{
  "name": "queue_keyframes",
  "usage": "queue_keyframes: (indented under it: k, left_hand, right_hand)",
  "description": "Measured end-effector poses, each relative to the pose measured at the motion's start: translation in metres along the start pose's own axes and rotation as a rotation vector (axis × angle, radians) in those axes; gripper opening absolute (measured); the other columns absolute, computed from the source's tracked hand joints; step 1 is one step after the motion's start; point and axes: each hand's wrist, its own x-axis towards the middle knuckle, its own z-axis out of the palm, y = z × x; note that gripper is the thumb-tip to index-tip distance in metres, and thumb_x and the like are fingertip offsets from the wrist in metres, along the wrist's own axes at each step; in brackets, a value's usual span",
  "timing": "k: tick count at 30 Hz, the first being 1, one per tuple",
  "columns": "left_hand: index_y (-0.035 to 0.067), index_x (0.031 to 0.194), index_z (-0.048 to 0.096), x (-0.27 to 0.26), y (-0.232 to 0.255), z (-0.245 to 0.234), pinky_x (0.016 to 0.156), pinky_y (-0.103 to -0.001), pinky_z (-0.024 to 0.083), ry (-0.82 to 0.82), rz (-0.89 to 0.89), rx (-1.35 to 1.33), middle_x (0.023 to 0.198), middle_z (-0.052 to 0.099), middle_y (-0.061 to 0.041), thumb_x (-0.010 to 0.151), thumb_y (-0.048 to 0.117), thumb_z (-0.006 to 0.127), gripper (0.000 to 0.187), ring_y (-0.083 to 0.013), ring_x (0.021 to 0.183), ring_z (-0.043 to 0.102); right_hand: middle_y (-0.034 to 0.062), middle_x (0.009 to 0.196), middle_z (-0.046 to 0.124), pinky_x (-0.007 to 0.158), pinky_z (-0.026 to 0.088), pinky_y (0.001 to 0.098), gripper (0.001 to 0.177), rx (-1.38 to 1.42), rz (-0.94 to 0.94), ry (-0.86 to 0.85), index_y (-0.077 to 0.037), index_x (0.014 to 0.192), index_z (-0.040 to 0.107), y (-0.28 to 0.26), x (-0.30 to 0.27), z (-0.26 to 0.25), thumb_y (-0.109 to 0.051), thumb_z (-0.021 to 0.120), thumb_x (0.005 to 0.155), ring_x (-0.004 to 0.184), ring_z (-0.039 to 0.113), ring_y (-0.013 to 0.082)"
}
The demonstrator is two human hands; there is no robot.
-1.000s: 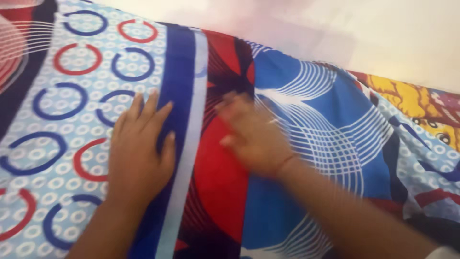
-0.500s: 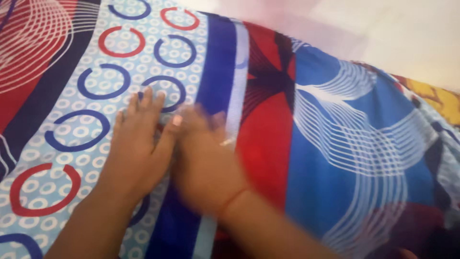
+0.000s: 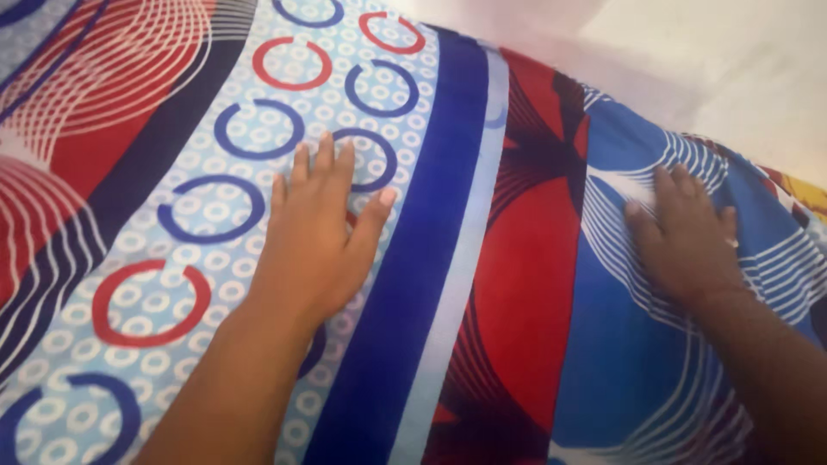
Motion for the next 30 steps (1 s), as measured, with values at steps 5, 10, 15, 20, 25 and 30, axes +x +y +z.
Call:
queue_keyframes:
  k: [5, 10, 15, 20, 25, 30]
  left_hand:
    - [-0.006, 0.151, 0.04, 0.001, 0.001, 0.003, 0.12, -0.06, 0.011, 0.021, 0.013, -0.036, 0.161, 0.031, -0.031, 0.104, 0.047, 0.047, 0.071, -0.0484, 0.153, 0.019]
    - [-0.006, 0.151, 0.04, -0.002, -0.007, 0.003, 0.121, -0.059, 0.01, 0.003, -0.026, -0.028, 0.161, 0.031, -0.031, 0.102, 0.051, 0.046, 0.075, -0.0485, 0.152, 0.018]
    - [-0.007, 0.151, 0.04, 0.001, -0.011, 0.005, 0.12, -0.06, 0.01, 0.035, -0.008, -0.012, 0.16, 0.03, -0.033, 0.102, 0.054, 0.046, 0.078, -0.0498, 0.151, 0.019]
    - [-0.005, 0.151, 0.039, 0.0, -0.007, 0.01, 0.12, -0.06, 0.011, -0.001, -0.053, -0.023, 0.159, 0.031, -0.032, 0.101, 0.055, 0.047, 0.079, -0.049, 0.151, 0.019]
    - [-0.004, 0.15, 0.041, -0.001, -0.005, 0.008, 0.12, -0.06, 0.01, -0.025, -0.055, -0.01, 0.159, 0.032, -0.031, 0.101, 0.056, 0.046, 0.077, -0.0483, 0.151, 0.019]
    - [-0.004, 0.15, 0.041, 0.0, -0.001, 0.007, 0.121, -0.059, 0.01, -0.028, -0.06, -0.009, 0.159, 0.032, -0.03, 0.1, 0.056, 0.046, 0.078, -0.0476, 0.152, 0.019]
  right_hand:
    - [0.0249, 0.144, 0.055, 0.108, 0.038, 0.0567, 0.03, 0.141, -0.227, 0.085, -0.002, 0.124, 0.065, -0.123, 0.017, -0.015, -0.021, 0.06, 0.102, 0.123, 0.054, 0.0419]
    - [0.0232, 0.158, 0.041, 0.118, 0.022, 0.0641, 0.068, 0.523, -0.507, 0.015, -0.001, 0.15, 0.044, -0.276, -0.022, 0.001, -0.023, 0.063, 0.089, 0.149, 0.035, 0.0401]
    - [0.0257, 0.156, 0.041, 0.117, 0.025, 0.0544, 0.077, 0.572, -0.369, -0.097, -0.001, 0.147, 0.047, -0.228, 0.009, 0.003, -0.031, 0.077, 0.083, 0.145, 0.032, 0.045]
    - [0.0303, 0.147, 0.051, 0.107, 0.038, 0.055, 0.073, 0.127, -0.112, -0.034, 0.005, 0.144, 0.053, -0.079, 0.022, 0.0, -0.047, 0.066, 0.094, 0.132, 0.049, 0.0468]
    - [0.036, 0.152, 0.045, 0.107, 0.03, 0.0611, 0.078, -0.058, 0.002, -0.003, 0.008, 0.153, 0.047, 0.001, 0.003, 0.008, -0.049, 0.064, 0.102, 0.141, 0.042, 0.05]
    - [0.0329, 0.156, 0.036, 0.116, 0.026, 0.0583, 0.099, 0.313, 0.181, -0.047, 0.008, 0.159, 0.03, -0.105, 0.018, 0.006, -0.046, 0.073, 0.087, 0.143, 0.034, 0.0481]
